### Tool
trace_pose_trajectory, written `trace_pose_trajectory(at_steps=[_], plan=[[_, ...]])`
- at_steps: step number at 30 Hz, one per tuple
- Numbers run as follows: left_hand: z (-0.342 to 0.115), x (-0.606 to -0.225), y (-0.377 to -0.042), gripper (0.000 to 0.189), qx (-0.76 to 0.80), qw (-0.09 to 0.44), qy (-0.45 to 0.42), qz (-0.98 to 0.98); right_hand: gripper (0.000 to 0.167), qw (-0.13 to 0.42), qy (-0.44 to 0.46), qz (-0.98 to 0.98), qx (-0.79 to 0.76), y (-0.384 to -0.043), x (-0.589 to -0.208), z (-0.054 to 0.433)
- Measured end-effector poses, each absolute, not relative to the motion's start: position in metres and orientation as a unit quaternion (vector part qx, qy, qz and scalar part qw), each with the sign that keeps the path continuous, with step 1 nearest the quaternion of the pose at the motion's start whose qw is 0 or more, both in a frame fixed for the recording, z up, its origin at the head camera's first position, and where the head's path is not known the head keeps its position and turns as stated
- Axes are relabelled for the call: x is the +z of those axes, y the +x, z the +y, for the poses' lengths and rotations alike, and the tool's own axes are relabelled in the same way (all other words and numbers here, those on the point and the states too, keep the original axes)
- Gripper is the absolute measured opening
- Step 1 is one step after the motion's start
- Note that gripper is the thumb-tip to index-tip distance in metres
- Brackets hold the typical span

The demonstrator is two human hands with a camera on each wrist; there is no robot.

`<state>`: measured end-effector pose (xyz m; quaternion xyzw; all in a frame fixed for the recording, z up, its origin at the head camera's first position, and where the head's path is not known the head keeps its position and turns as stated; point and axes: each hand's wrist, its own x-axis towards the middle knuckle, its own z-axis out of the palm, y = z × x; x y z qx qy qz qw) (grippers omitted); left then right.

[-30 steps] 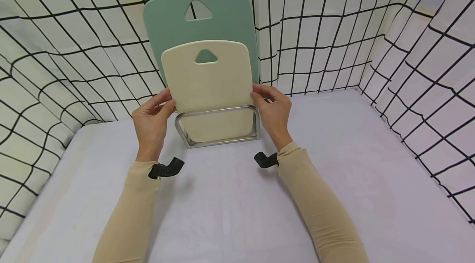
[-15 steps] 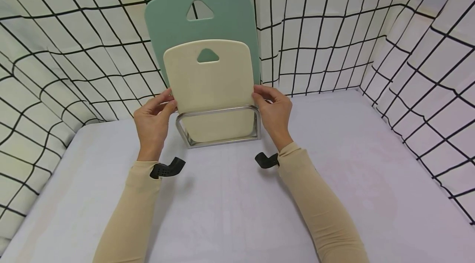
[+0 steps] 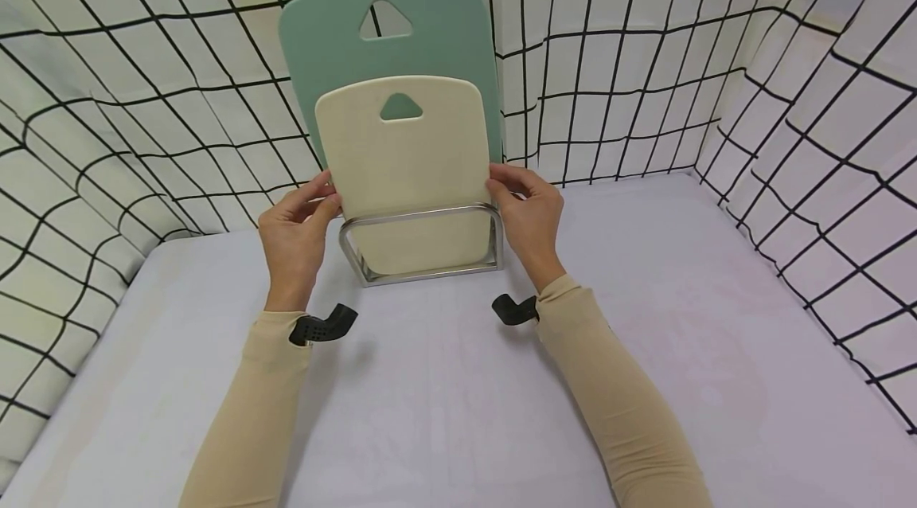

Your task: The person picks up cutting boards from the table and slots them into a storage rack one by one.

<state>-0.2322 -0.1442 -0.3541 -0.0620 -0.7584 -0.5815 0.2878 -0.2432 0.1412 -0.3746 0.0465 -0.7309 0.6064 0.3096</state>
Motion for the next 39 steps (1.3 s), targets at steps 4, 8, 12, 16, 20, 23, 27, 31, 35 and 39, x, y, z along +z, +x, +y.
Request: trace_pose_trajectory(at_steps=[4,8,12,16,20,23,27,31,35,39], plan=[[-0.1439,-0.3542,-0.2322,0.031,-0.577,0.29,-0.064,-0.76,0.019,0.306,0.044,-0.731,0.609,-0.2424,-0.3738,0.1408],[-0.1435,-0.354,-0.2327,0.031,-0.576,0.292,-0.067,-0.761,0.019,0.306,0.048,-0.73,0.61,-0.2427,-0.3741,0.1411],[-0.1431,-0.3535,-0.2331,0.031,-0.575,0.294,-0.068,-0.76,0.019,0.307,0.046,-0.734,0.604,-0.2443,-0.375,0.1415],[-0.1427,-0.3533,-0.2332,0.031,-0.571,0.295,-0.066,-0.763,0.02,0.311,0.048,-0.736,0.6,-0.2455,-0.3758,0.1413],[-0.1427,-0.3546,-0.2339,0.032,-0.571,0.295,-0.063,-0.764,0.021,0.311,0.047,-0.738,0.597,-0.2449,-0.3765,0.1409],[-0.1428,-0.3557,-0.2345,0.032,-0.572,0.293,-0.06,-0.764,0.021,0.309,0.046,-0.739,0.596,-0.2445,-0.3774,0.1409],[-0.1426,-0.3561,-0.2347,0.032,-0.567,0.292,-0.059,-0.768,0.02,0.307,0.042,-0.741,0.596,-0.2455,-0.3788,0.1411],[-0.1423,-0.356,-0.2348,0.032,-0.565,0.294,-0.061,-0.768,0.02,0.304,0.038,-0.744,0.594,-0.2453,-0.3783,0.1409],[-0.1423,-0.3555,-0.2342,0.032,-0.568,0.299,-0.063,-0.765,0.021,0.303,0.038,-0.746,0.591,-0.2446,-0.3769,0.1401],[-0.1427,-0.3553,-0.2335,0.031,-0.565,0.301,-0.066,-0.765,0.021,0.302,0.036,-0.748,0.59,-0.2443,-0.3764,0.1396]])
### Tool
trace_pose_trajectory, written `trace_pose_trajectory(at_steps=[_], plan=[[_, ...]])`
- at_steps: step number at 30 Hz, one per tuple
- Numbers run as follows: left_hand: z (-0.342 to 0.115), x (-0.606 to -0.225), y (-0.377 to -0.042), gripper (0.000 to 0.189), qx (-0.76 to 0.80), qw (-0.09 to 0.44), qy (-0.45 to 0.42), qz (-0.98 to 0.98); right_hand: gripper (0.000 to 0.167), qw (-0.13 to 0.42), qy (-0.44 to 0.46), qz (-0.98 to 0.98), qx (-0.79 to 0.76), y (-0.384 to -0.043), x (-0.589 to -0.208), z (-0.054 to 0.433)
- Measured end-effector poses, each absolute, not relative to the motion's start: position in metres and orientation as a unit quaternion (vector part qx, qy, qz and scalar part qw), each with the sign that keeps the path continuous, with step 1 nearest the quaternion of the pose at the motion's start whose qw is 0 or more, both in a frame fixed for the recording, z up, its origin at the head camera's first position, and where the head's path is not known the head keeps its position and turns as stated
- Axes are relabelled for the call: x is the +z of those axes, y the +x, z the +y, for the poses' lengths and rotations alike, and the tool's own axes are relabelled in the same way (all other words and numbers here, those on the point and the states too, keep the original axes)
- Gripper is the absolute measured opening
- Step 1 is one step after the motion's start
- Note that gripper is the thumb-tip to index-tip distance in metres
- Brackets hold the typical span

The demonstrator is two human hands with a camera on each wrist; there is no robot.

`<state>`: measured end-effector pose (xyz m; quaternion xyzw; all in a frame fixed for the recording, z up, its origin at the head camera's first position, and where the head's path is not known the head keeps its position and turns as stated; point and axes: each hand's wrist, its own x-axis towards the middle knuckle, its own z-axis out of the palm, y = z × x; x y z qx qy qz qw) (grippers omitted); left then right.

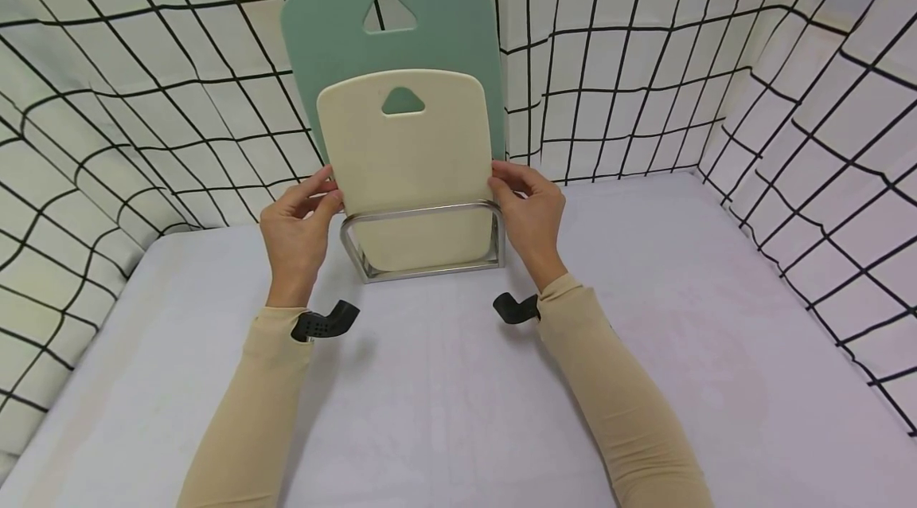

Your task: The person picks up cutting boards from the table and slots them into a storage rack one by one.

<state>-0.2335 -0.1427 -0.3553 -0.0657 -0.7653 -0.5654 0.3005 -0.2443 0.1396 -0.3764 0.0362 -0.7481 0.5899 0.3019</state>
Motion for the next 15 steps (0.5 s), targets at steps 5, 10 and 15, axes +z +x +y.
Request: trace_pose_trajectory(at_steps=[5,10,15], plan=[[-0.143,-0.3555,-0.2338,0.032,-0.561,0.301,-0.066,-0.769,0.021,0.301,0.032,-0.749,0.589,-0.2441,-0.3759,0.1398],[-0.1431,-0.3557,-0.234,0.032,-0.559,0.303,-0.063,-0.769,0.021,0.299,0.032,-0.75,0.589,-0.2442,-0.376,0.1396],[-0.1428,-0.3555,-0.2338,0.032,-0.561,0.302,-0.063,-0.768,0.021,0.293,0.032,-0.753,0.589,-0.2446,-0.3754,0.1394]])
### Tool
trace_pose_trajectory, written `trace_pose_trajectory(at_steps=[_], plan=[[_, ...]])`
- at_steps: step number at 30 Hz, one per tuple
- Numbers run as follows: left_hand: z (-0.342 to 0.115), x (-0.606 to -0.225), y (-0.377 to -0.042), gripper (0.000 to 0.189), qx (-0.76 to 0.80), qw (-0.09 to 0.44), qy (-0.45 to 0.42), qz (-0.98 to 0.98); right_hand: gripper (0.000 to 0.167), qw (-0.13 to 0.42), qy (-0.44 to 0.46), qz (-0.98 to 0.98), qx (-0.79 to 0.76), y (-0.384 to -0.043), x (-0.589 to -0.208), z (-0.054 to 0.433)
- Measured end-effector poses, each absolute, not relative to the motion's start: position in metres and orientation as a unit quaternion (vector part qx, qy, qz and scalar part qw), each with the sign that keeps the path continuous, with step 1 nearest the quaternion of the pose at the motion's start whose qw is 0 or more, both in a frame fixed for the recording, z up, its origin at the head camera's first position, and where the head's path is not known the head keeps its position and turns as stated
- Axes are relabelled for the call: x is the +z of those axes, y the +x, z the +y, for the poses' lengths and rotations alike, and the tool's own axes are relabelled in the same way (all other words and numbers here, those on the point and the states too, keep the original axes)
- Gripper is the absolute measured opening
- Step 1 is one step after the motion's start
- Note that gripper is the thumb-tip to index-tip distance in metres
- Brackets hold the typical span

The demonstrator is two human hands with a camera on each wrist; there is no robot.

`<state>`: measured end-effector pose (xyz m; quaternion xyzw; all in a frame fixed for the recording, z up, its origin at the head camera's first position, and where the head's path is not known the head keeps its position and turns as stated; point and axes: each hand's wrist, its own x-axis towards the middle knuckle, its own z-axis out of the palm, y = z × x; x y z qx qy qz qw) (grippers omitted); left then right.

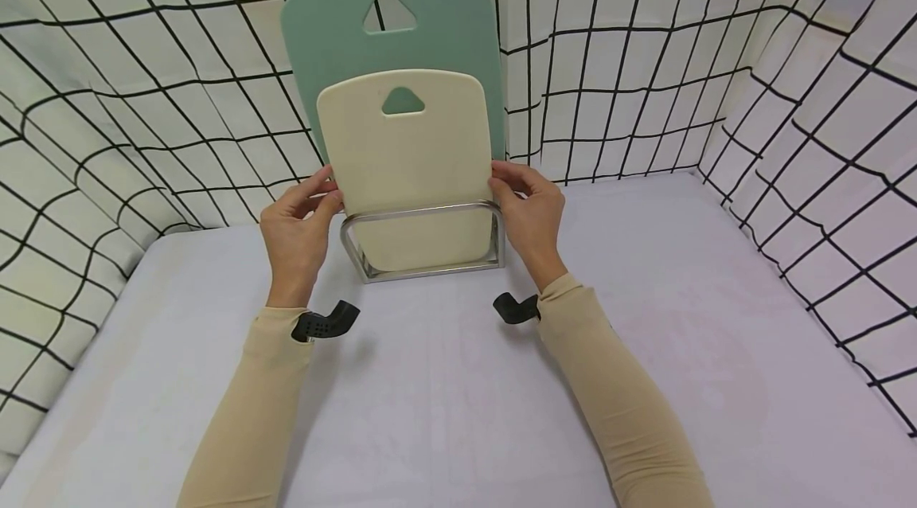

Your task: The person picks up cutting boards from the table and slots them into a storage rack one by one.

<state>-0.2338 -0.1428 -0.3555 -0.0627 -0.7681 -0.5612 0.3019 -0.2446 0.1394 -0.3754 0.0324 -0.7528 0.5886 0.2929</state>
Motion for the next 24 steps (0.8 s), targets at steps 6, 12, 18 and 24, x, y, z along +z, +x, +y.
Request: trace_pose_trajectory(at_steps=[6,12,18,24], plan=[[-0.1436,-0.3541,-0.2333,0.032,-0.564,0.301,-0.062,-0.767,0.023,0.289,0.036,-0.757,0.585,-0.2441,-0.3743,0.1397],[-0.1434,-0.3535,-0.2324,0.032,-0.564,0.3,-0.067,-0.766,0.024,0.292,0.041,-0.757,0.583,-0.243,-0.3746,0.1401],[-0.143,-0.3535,-0.2316,0.032,-0.563,0.297,-0.066,-0.768,0.024,0.283,0.035,-0.753,0.593,-0.2411,-0.3744,0.14],[-0.1433,-0.353,-0.2337,0.034,-0.573,0.288,-0.068,-0.764,0.023,0.279,0.038,-0.749,0.599,-0.2417,-0.3741,0.1408]])
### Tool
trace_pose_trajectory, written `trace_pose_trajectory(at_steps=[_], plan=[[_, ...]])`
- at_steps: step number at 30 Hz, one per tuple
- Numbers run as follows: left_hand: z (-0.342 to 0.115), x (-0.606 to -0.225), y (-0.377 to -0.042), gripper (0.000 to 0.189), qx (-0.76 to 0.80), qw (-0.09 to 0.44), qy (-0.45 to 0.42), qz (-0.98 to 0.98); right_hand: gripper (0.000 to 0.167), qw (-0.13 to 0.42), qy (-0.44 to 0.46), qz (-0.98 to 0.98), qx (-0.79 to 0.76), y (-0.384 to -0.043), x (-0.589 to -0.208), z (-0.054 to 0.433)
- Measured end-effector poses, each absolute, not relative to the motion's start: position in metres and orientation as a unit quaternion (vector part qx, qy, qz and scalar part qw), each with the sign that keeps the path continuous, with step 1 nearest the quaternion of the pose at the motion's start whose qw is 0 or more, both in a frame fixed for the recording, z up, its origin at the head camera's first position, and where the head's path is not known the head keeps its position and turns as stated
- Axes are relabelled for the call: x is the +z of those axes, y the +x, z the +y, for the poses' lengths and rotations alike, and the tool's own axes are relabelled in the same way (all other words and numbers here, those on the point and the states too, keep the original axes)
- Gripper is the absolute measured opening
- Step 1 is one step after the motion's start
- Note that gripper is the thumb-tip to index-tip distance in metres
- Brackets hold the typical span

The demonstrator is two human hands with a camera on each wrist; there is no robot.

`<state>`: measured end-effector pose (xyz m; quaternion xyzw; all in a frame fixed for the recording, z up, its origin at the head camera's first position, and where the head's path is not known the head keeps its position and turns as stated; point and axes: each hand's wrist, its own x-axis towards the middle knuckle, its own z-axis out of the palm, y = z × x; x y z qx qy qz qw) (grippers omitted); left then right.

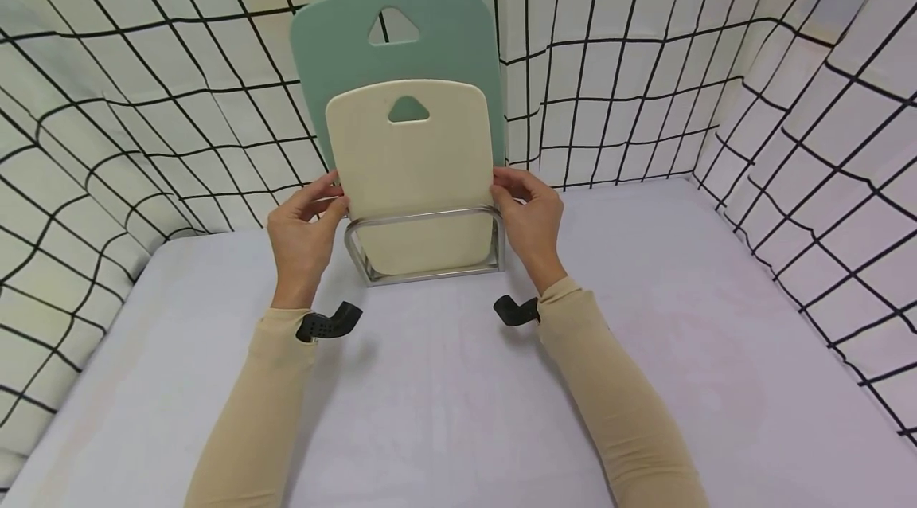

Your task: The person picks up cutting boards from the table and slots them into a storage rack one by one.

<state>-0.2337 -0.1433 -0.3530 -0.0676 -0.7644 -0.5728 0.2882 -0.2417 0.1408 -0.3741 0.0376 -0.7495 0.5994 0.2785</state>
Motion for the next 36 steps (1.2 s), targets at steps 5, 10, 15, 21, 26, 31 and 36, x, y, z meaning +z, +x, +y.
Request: trace_pose_trajectory(at_steps=[5,10,15,21,26,31,36], plan=[[-0.143,-0.352,-0.233,0.035,-0.567,0.284,-0.061,-0.771,0.024,0.267,0.035,-0.756,0.596,-0.241,-0.372,0.143],[-0.146,-0.353,-0.231,0.035,-0.56,0.281,-0.058,-0.777,0.024,0.26,0.031,-0.765,0.589,-0.239,-0.374,0.145],[-0.154,-0.351,-0.23,0.034,-0.537,0.294,-0.063,-0.788,0.025,0.254,0.024,-0.771,0.584,-0.24,-0.375,0.152],[-0.166,-0.347,-0.227,0.035,-0.519,0.307,-0.073,-0.794,0.025,0.255,0.025,-0.786,0.563,-0.239,-0.372,0.163],[-0.173,-0.348,-0.225,0.035,-0.502,0.307,-0.08,-0.804,0.024,0.248,0.02,-0.802,0.542,-0.237,-0.369,0.171],[-0.179,-0.349,-0.222,0.035,-0.477,0.304,-0.086,-0.82,0.026,0.231,0.013,-0.825,0.516,-0.234,-0.366,0.175],[-0.186,-0.352,-0.22,0.035,-0.442,0.295,-0.09,-0.842,0.026,0.217,0.016,-0.848,0.484,-0.231,-0.366,0.178]])
